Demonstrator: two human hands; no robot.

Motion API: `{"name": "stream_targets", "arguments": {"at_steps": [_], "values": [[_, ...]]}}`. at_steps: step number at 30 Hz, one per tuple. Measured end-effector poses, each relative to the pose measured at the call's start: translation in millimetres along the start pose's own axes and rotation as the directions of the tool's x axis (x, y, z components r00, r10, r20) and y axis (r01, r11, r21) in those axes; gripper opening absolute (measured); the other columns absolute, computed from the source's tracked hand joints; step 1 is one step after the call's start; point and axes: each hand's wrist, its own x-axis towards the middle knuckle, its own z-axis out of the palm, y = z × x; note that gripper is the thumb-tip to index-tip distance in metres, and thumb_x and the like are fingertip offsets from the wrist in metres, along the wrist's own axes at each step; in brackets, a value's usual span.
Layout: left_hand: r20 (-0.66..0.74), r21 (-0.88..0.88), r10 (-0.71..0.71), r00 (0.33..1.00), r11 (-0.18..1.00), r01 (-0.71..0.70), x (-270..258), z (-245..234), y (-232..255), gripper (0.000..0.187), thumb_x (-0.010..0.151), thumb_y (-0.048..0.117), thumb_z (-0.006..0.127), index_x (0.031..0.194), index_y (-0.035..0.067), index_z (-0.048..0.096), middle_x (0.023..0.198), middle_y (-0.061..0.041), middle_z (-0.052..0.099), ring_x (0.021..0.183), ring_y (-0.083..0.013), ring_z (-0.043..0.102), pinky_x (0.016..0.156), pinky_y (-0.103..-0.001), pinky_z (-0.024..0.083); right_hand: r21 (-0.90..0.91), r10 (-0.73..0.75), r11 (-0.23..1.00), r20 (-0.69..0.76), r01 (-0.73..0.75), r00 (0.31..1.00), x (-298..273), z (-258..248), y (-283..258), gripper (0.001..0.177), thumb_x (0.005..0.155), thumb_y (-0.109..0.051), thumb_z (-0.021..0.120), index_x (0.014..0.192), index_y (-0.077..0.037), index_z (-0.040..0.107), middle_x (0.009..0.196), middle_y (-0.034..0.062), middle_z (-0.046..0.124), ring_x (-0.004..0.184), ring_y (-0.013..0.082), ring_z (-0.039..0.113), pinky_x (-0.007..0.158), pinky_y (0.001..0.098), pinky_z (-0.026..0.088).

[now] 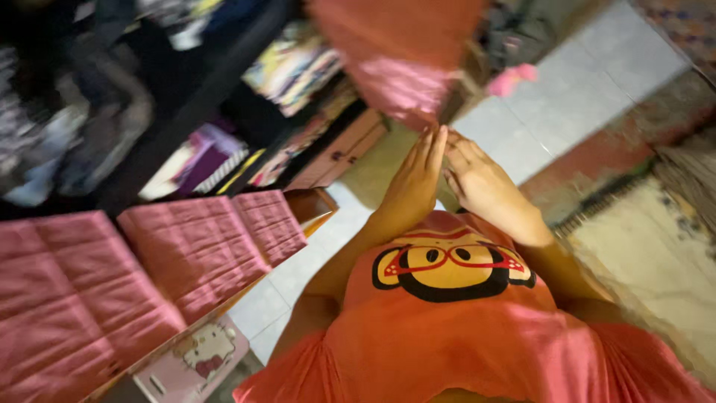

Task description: The person folds various pieces of clothing, including patterned shirts and pants, and places them into a wardrobe. The person handles the items one at a time, folding them neatly before storing them on shelves.

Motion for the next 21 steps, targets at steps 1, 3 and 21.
{"name": "stream_targets", "arguments": {"at_steps": [1,3,21], "values": [[0.007,-0.008,0.053,0.999,0.999,-0.053,19.3,20.3,8.4,0.073,0.09,-0.007,0.048,0.159,-0.008,0.023,0.16,-0.035,0.031,0.152,-0.0487,0.031,0.129,-0.05,0.026,-0.001,0.046,0.999,-0.038,-0.046,0.998,-14.8,-13.5,17.0,0.054,0.088,-0.004,0.067,0.138,0.009,0.05,0.143,0.0276,0.051,0.132,0.0422,0.052,0.111,0.0442,0.044],[0.01,0.011,0.15,0.989,0.989,-0.15,61.4,64.6,28.9,0.072,0.092,-0.004,0.05,0.159,-0.007,0.024,0.16,-0.033,0.034,0.152,-0.0476,0.033,0.13,-0.051,0.026,-0.012,0.116,0.993,-0.102,-0.118,0.988,-43.6,-46.1,53.4,0.054,0.09,-0.003,0.067,0.139,0.01,0.049,0.145,0.0282,0.051,0.133,0.0428,0.051,0.113,0.0444,0.043],[-0.047,-0.366,0.061,0.997,0.928,-0.074,367.8,359.6,96.7,0.077,0.095,-0.006,0.052,0.164,0.005,0.02,0.156,-0.025,0.045,0.143,-0.0397,0.045,0.121,-0.044,0.038,0.096,0.228,0.973,-0.259,-0.21,0.939,-94.2,-225.0,390.9,0.054,0.094,0.005,0.063,0.146,0.004,0.047,0.139,0.0245,0.056,0.13,0.0446,0.053,0.11,0.0463,0.046]]}}
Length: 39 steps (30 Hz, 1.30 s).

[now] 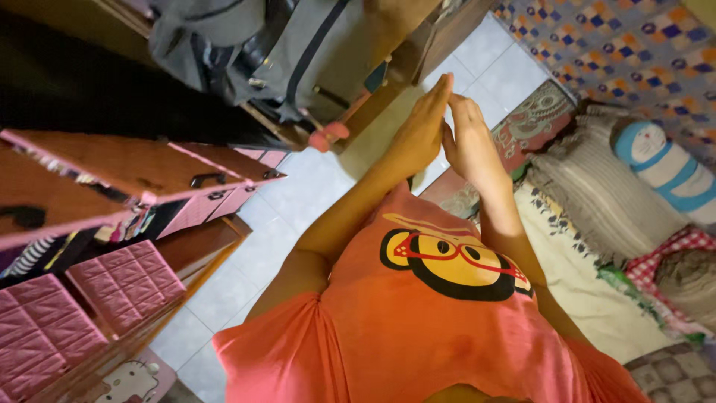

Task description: The person folds various pieces of clothing, including patterned shirts and pants, and places them into a wardrobe. The person handles the items one at a time, folding them neatly before storing them on shelves.

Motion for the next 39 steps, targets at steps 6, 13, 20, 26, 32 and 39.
{"name": "stream_targets", "arguments": {"at_steps": [6,13,20,26,32,39], "values": [[-0.226,-0.385,-0.23,0.947,0.914,0.131,110.9,44.9,-147.6,0.05,0.103,0.002,0.054,0.152,0.007,0.04,0.141,-0.016,0.061,0.131,-0.0275,0.062,0.108,-0.038,0.052,0.243,0.045,0.968,0.061,-0.059,0.997,111.2,-4.2,112.4,0.057,0.1,-0.001,0.066,0.154,-0.004,0.047,0.135,0.0209,0.06,0.122,0.0327,0.064,0.098,0.0411,0.056],[-0.569,-0.307,-0.28,0.773,0.945,0.117,263.1,43.9,-273.3,0.038,0.1,0.014,0.066,0.134,0.004,0.051,0.118,-0.013,0.064,0.096,-0.0227,0.067,0.085,-0.034,0.058,0.334,0.18,0.922,0.074,-0.194,0.981,244.2,33.1,291.2,0.046,0.105,-0.012,0.07,0.147,-0.009,0.054,0.135,0.0117,0.066,0.118,0.0203,0.068,0.097,0.0353,0.057],[-0.599,-0.292,-0.543,0.588,0.832,0.471,316.3,44.3,-272.9,0.032,0.095,0.024,0.079,0.11,0.004,0.06,0.077,-0.007,0.065,0.065,-0.0144,0.06,0.058,-0.03,0.047,0.788,0.201,0.575,0.124,-0.22,0.972,367.3,95.9,429.2,0.048,0.113,-0.027,0.07,0.152,-0.01,0.047,0.147,0.0097,0.061,0.133,0.0232,0.06,0.11,0.0364,0.053],[-0.588,-0.67,-0.475,0.655,0.739,-0.065,324.3,40.9,-279.4,0.01,0.106,0.006,0.068,0.112,0.002,0.061,0.102,-0.006,0.065,0.093,-0.0122,0.06,0.082,-0.03,0.052,0.779,0.226,0.196,0.555,-0.595,0.801,421.4,30.5,375.4,0.047,0.1,-0.034,0.071,0.138,-0.012,0.053,0.132,0.0054,0.06,0.115,0.0203,0.067,0.089,0.0463,0.062],[-0.5,-0.83,-0.702,0.507,0.555,-0.05,348.9,-19.3,-225.5,0.073,0.089,0.006,0.067,0.152,0.008,0.03,0.122,-0.011,0.065,0.104,-0.0187,0.065,0.082,-0.034,0.058,0.751,-0.018,0.24,0.638,-0.616,0.77,485.8,1.3,349.2,0.033,0.101,-0.023,0.074,0.129,-0.007,0.066,0.122,0.0037,0.069,0.11,0.0174,0.068,0.091,0.0369,0.061],[-0.53,-0.769,-0.749,0.399,0.622,0.147,364.1,-25.8,-246.1,0.089,0.095,0.033,0.08,0.155,-0.005,0.027,0.135,-0.02,0.062,0.117,-0.0258,0.067,0.098,-0.037,0.056,0.72,-0.061,0.45,0.614,-0.528,0.787,491.1,19.6,379.6,0.03,0.093,-0.014,0.072,0.12,-0.004,0.066,0.11,0.0051,0.069,0.098,0.0153,0.069,0.084,0.0305,0.056]]}}
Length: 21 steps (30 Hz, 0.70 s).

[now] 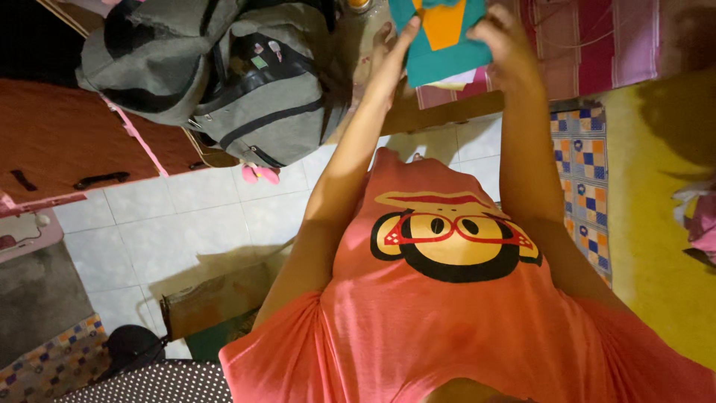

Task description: The person folds various pieces of clothing, including patterned shirts and pants, and places them into a wardrobe. The person handles the items one at a time, folding them neatly before storing them on shelves.

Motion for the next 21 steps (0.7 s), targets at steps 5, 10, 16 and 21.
{"name": "stream_targets", "arguments": {"at_steps": [5,10,16,21], "values": [[-0.095,0.173,0.233,0.968,0.961,-0.215,34.6,14.4,-31.5,0.074,0.084,0.035,0.083,0.135,-0.005,0.047,0.119,-0.023,0.073,0.106,-0.0326,0.073,0.091,-0.04,0.06,-0.258,-0.039,0.966,-0.112,0.009,0.993,5.1,-24.1,17.6,0.037,0.106,-0.034,0.065,0.128,-0.005,0.061,0.108,0.0053,0.067,0.097,0.0151,0.066,0.083,0.032,0.058],[-0.189,0.675,0.54,0.82,0.678,-0.291,33.8,26.3,-23.1,0.051,0.081,0.033,0.086,0.111,-0.002,0.065,0.102,-0.021,0.075,0.098,-0.031,0.067,0.087,-0.04,0.054,-0.31,0.153,0.897,-0.454,-0.316,0.878,27.4,-49.6,71.4,0.052,0.105,-0.054,0.054,0.135,-0.012,0.052,0.115,0.0041,0.063,0.098,0.0171,0.063,0.074,0.0343,0.06],[-0.15,0.479,0.461,0.875,0.808,-0.343,30.0,41.3,-4.1,0.056,0.083,0.041,0.081,0.114,-0.002,0.062,0.1,-0.018,0.078,0.09,-0.0263,0.075,0.084,-0.037,0.058,-0.474,-0.313,0.875,-0.393,0.101,0.865,49.1,-53.3,111.1,0.048,0.115,-0.049,0.052,0.133,-0.006,0.061,0.124,0.013,0.072,0.115,0.0235,0.068,0.098,0.0384,0.054],[-0.197,0.27,0.197,0.96,0.953,-0.141,32.4,43.5,2.9,0.062,0.083,0.039,0.083,0.119,-0.007,0.059,0.101,-0.02,0.076,0.09,-0.0264,0.074,0.083,-0.039,0.06,-0.3,0.011,0.944,-0.377,-0.134,0.926,42.5,-52.2,104.0,0.035,0.113,-0.034,0.049,0.132,-0.008,0.062,0.113,0.0129,0.068,0.099,0.0166,0.066,0.085,0.0328,0.053]]}}
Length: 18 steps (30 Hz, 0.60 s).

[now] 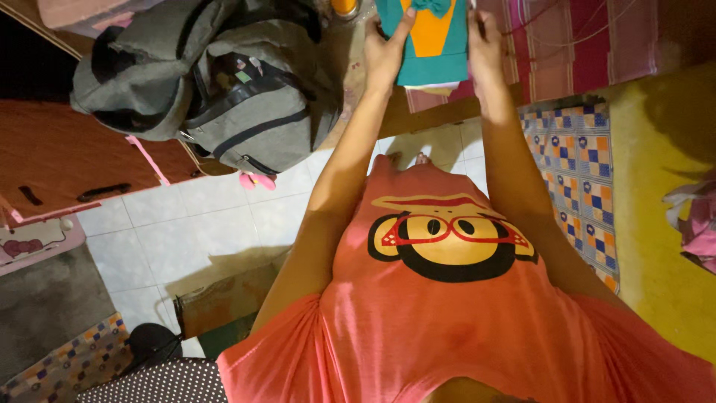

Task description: The person folds various pieces of clothing, including patterned shirts and pants, and places them into a wardrobe. The person handles the items one at a time, folding them neatly before storing them on shelves.

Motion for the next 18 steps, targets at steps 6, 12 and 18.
{"name": "stream_targets", "arguments": {"at_steps": [6,12,18], "values": [[0.019,0.243,0.255,0.967,0.937,-0.251,16.1,1.5,-48.3,0.064,0.088,0.044,0.074,0.124,-0.008,0.06,0.109,-0.027,0.073,0.101,-0.0372,0.071,0.09,-0.043,0.056,0.387,0.137,0.899,0.194,-0.204,0.971,-14.4,-10.8,-17.5,0.025,0.102,-0.02,0.064,0.125,-0.011,0.063,0.108,0.0056,0.066,0.091,0.0142,0.064,0.076,0.0333,0.054],[0.048,0.388,0.405,0.913,0.835,-0.391,23.9,2.2,-50.8,0.072,0.097,0.047,0.068,0.138,-0.01,0.051,0.13,-0.033,0.063,0.124,-0.0451,0.061,0.108,-0.047,0.049,0.629,-0.242,0.778,0.313,-0.01,0.918,-30.1,-19.1,-48.8,0.02,0.103,-0.012,0.064,0.123,-0.011,0.063,0.123,0.0062,0.064,0.12,0.0208,0.062,0.107,0.0447,0.056],[0.091,0.486,0.312,0.946,0.815,-0.316,-10.4,15.9,-25.1,0.081,0.088,0.049,0.074,0.139,-0.008,0.045,0.127,-0.032,0.057,0.119,-0.0458,0.057,0.102,-0.047,0.047,0.255,0.022,0.963,0.263,-0.092,0.965,-23.7,-19.9,6.4,0.046,0.102,-0.035,0.053,0.141,-0.011,0.051,0.136,0.0085,0.059,0.124,0.0237,0.055,0.103,0.0421,0.048]]}}
